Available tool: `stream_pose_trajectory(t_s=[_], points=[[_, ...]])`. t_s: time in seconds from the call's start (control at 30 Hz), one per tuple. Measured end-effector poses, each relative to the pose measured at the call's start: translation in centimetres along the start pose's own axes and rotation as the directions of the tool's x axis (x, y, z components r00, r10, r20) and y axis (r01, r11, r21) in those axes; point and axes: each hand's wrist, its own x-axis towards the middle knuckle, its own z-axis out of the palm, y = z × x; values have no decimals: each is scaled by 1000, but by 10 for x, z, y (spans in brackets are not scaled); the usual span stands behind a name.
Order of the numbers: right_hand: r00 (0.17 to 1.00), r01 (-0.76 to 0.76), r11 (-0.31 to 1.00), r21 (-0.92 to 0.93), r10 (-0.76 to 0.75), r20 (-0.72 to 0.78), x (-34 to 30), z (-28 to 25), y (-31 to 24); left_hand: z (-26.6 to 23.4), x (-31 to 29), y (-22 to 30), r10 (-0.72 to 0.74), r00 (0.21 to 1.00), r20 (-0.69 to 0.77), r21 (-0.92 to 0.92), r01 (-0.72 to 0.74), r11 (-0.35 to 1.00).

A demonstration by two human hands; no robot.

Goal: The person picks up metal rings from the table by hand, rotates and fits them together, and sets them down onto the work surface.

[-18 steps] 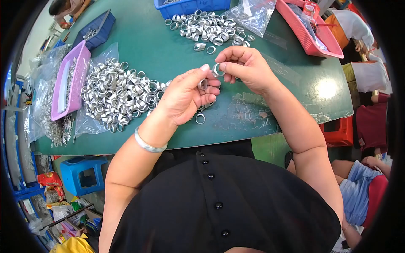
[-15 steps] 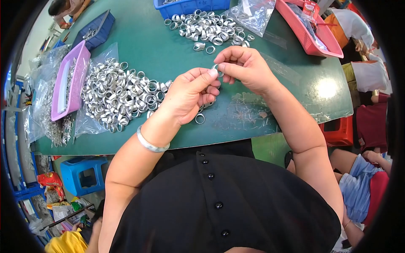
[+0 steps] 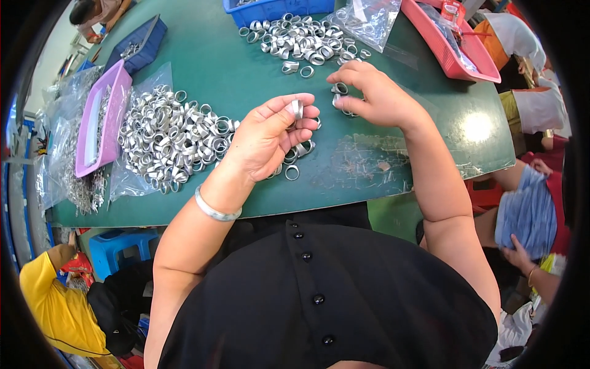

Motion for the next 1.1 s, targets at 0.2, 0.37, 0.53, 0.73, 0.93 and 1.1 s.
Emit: stream_pose_trajectory(t_s=[0.2, 0.37, 0.53, 0.73, 0.93, 1.1], points=[[981, -160, 986, -43, 164, 107, -2, 2, -2, -1, 2, 3, -21, 1000, 13, -120, 23, 992], [974, -154, 987, -38, 158, 162, 1, 3, -5, -9, 4, 0, -23, 1000, 6, -170, 24, 985], [981, -131, 991, 24, 126, 145, 0, 6, 0, -2, 4, 2, -25, 997, -73, -24, 23, 999], [982, -191, 955, 225, 187, 41, 6, 8, 13, 4, 6, 2, -14, 992, -128, 136, 31, 990], [887, -393, 507, 767, 427, 173, 8, 1, 7, 9, 10, 2, 25, 986, -162, 292, 24, 956], [911, -345, 99, 933, 274, 308, 6, -2, 6, 18, 16, 3, 103, 980, -171, 369, -34, 929]])
